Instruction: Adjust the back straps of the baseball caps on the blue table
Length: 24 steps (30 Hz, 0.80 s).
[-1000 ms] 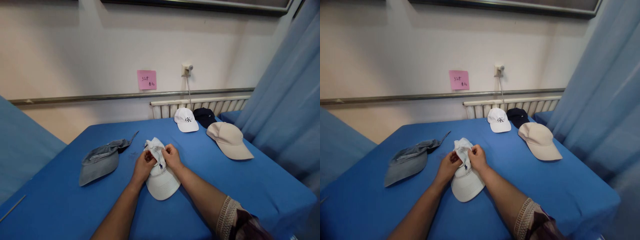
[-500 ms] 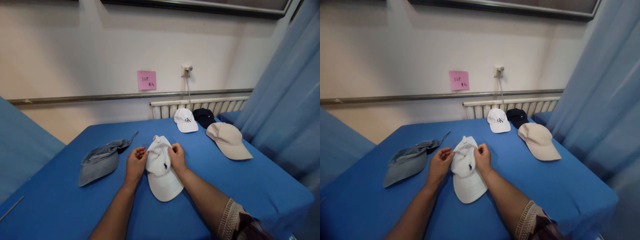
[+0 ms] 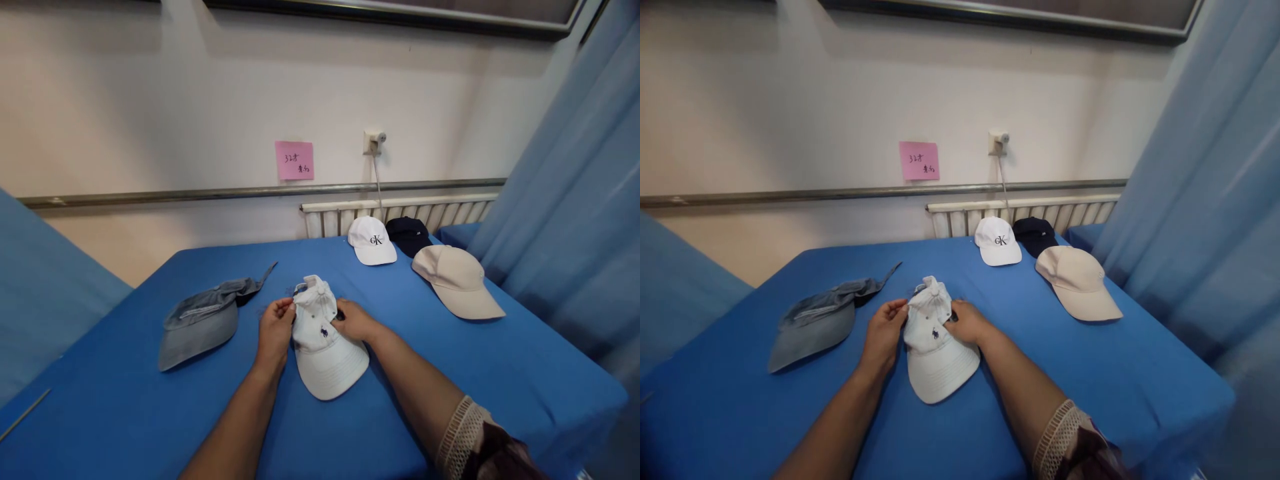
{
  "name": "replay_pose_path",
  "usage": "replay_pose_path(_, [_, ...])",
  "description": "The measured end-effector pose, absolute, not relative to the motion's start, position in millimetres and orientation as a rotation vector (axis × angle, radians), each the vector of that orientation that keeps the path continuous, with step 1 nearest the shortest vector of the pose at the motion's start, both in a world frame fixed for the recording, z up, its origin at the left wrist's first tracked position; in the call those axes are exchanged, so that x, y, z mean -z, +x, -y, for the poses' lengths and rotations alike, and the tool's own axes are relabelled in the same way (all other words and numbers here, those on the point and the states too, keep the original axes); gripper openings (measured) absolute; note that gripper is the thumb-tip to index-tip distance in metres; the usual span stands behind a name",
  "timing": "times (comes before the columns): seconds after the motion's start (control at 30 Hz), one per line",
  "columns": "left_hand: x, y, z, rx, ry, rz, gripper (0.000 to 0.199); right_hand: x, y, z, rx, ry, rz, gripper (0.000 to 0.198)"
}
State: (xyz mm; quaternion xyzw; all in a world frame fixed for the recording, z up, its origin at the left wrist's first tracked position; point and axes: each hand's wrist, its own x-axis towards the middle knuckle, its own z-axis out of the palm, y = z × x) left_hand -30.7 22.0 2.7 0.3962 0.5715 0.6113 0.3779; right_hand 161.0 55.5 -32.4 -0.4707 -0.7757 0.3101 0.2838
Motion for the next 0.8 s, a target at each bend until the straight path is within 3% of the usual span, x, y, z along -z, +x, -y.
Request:
replay_pose_path(0.17, [-1,-31,-23,-1.564,0.989,-1.451,0.031,16,150,-56,-0.501,-1.460,2.448,0.022])
replay_pose_path(0.53, [-6,-34,-23,-1.559,0.992,-1.468,0.033,10,157,-51,-0.411,-1.559,2.450,0.027])
replay_pose_path(0.8, [-8,-33,-21,-1.550,1.007,-1.463,0.035,13,149,-55,-0.500,-1.560,2.435,0.017])
